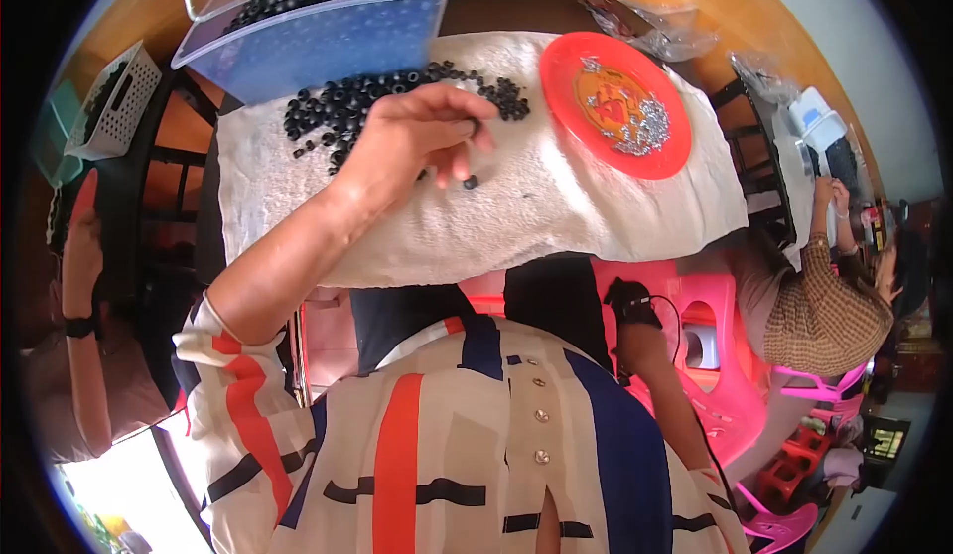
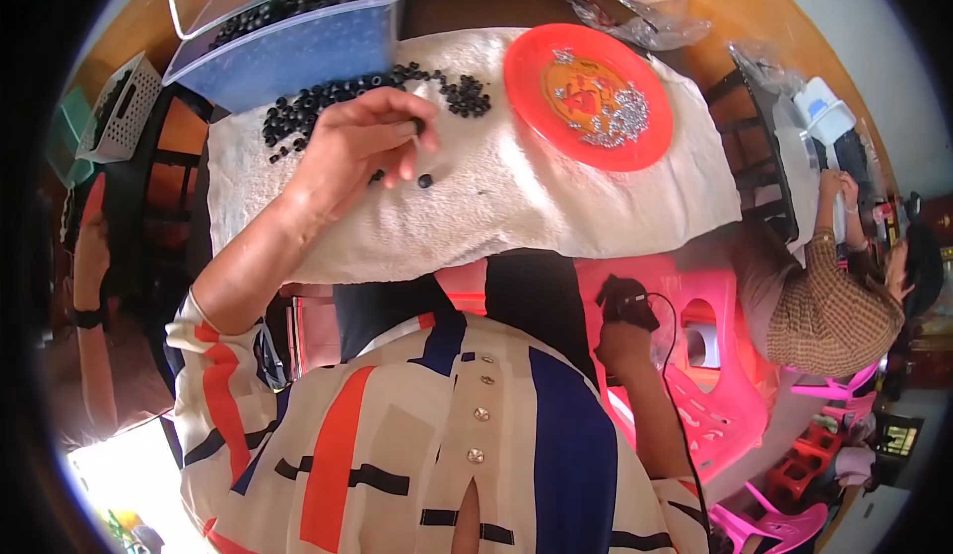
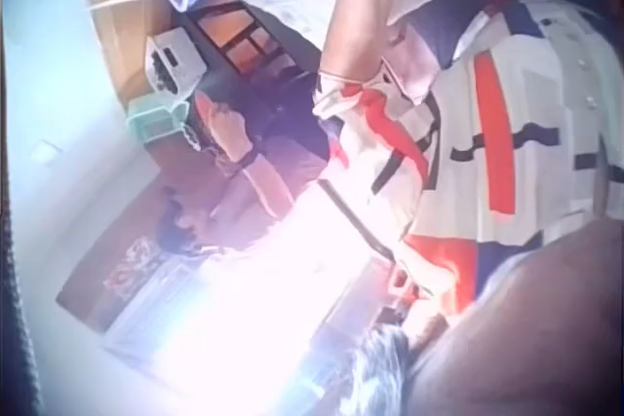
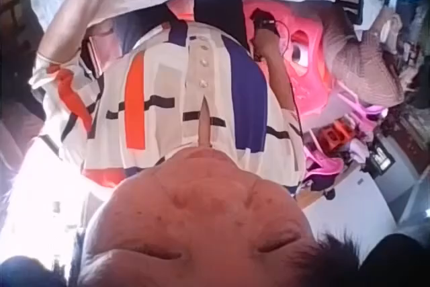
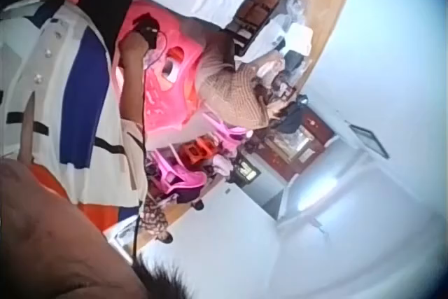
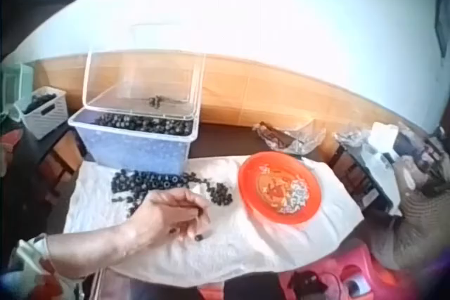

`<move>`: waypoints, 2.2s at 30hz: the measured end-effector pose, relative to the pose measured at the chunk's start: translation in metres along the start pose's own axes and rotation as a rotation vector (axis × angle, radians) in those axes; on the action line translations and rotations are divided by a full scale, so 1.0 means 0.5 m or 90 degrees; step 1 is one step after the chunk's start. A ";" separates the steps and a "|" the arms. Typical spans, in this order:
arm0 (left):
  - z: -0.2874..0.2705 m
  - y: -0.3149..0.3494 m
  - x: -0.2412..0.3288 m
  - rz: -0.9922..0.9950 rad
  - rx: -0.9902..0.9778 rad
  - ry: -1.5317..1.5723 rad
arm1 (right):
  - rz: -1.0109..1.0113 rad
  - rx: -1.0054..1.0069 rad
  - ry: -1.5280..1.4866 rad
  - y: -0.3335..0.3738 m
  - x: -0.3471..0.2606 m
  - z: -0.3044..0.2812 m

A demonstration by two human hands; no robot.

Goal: Sorting and inspecting small black plastic components on a table.

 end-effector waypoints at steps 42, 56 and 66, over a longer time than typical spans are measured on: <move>0.039 -0.077 0.013 0.081 0.149 0.091 | -0.901 0.501 -0.649 -0.085 -0.383 -0.610; 0.035 -0.053 0.007 0.211 0.260 -0.082 | -0.836 0.540 -0.635 -0.073 -0.422 -0.612; 0.029 -0.060 0.006 0.182 0.222 -0.113 | -0.860 0.599 -0.650 -0.098 -0.413 -0.596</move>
Point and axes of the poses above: each hand's wrist, its own y-axis away from the middle knuckle, its own z-axis out of the palm, x = y × z, the point moved 4 cm from there along -y, towards the middle knuckle, and after that the axes turned 11 degrees about -y, right-handed, at the moved point
